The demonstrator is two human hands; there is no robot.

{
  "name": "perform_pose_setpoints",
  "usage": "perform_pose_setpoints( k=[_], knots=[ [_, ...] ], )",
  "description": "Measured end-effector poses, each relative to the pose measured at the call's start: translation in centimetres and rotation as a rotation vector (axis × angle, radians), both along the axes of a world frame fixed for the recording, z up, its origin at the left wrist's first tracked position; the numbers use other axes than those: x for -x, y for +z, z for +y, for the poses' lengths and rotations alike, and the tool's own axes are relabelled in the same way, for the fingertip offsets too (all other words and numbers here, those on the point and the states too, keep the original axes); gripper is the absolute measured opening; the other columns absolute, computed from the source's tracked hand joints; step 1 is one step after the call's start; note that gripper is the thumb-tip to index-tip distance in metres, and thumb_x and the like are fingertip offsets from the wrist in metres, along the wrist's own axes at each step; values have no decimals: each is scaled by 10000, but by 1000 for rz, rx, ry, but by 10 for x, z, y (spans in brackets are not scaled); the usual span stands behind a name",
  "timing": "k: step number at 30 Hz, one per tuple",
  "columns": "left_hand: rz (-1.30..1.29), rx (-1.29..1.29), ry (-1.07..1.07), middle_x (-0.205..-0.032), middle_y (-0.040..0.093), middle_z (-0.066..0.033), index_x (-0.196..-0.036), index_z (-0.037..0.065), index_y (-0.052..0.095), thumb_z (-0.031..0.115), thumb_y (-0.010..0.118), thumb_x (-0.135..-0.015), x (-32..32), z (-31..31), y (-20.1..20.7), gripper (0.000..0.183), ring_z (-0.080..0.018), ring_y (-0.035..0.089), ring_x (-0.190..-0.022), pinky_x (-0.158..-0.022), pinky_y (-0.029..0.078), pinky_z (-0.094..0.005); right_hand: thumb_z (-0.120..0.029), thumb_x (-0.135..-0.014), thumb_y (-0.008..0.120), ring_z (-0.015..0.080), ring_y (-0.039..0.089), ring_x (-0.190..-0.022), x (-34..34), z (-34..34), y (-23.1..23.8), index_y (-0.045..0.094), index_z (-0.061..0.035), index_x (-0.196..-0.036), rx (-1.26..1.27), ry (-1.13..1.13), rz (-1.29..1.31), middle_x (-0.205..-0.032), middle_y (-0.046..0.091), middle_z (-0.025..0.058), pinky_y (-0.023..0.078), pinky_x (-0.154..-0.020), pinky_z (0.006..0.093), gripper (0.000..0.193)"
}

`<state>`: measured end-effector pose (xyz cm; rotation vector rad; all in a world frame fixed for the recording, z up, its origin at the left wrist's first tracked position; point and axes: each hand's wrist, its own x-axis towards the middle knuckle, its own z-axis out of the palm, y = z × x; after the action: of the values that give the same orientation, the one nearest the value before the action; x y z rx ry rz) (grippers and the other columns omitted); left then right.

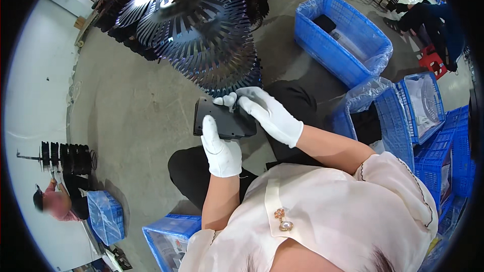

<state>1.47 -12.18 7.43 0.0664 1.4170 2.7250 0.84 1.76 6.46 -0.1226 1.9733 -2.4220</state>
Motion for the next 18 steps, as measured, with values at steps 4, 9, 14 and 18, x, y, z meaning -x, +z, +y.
perform_pose_setpoints(
  k=[4, 9, 14, 18],
  knots=[
    [-1, -156, -86, -1324, 559, -144, -1277, 32, 497, 480, 461, -1012, 4, 3, -3, 522, -299, 500, -1299, -1148, 342, -449, -274, -832, 711, 385, 572, -1036, -32, 11, 12, 579, -94, -1251, -637, -158, 406, -1157, 583, 202, 482, -939, 470, 475],
    [-105, -190, -160, -1366, 548, -176, -1315, 16, 468, 515, 424, -1021, 1, 38, -1, 580, -313, 453, -1364, -1188, 296, -456, -250, -658, 797, 284, 611, -949, -53, 42, 18, 581, -79, -1155, -935, -260, 664, -1040, 600, 88, 483, -809, 409, 568],
    [-171, 130, -195, -1243, 602, -68, -1223, 90, 562, 450, 475, -1031, -23, 98, -1, 418, -217, 555, -1197, -1066, 423, -371, -207, -847, 596, 191, 599, -820, -63, 64, -2, 620, -61, -1131, -1193, -539, 623, -939, 610, 46, 452, -685, 316, 320],
    [-268, 381, -370, -1241, 590, -39, -1232, 83, 569, 508, 488, -1019, -32, 135, -1, 482, -194, 543, -1189, -1044, 419, -347, -230, -842, 608, 200, 610, -829, -77, 96, -11, 647, -60, -1146, -1298, -547, 356, -978, 632, 59, 481, -675, 314, 351]
  ],
)
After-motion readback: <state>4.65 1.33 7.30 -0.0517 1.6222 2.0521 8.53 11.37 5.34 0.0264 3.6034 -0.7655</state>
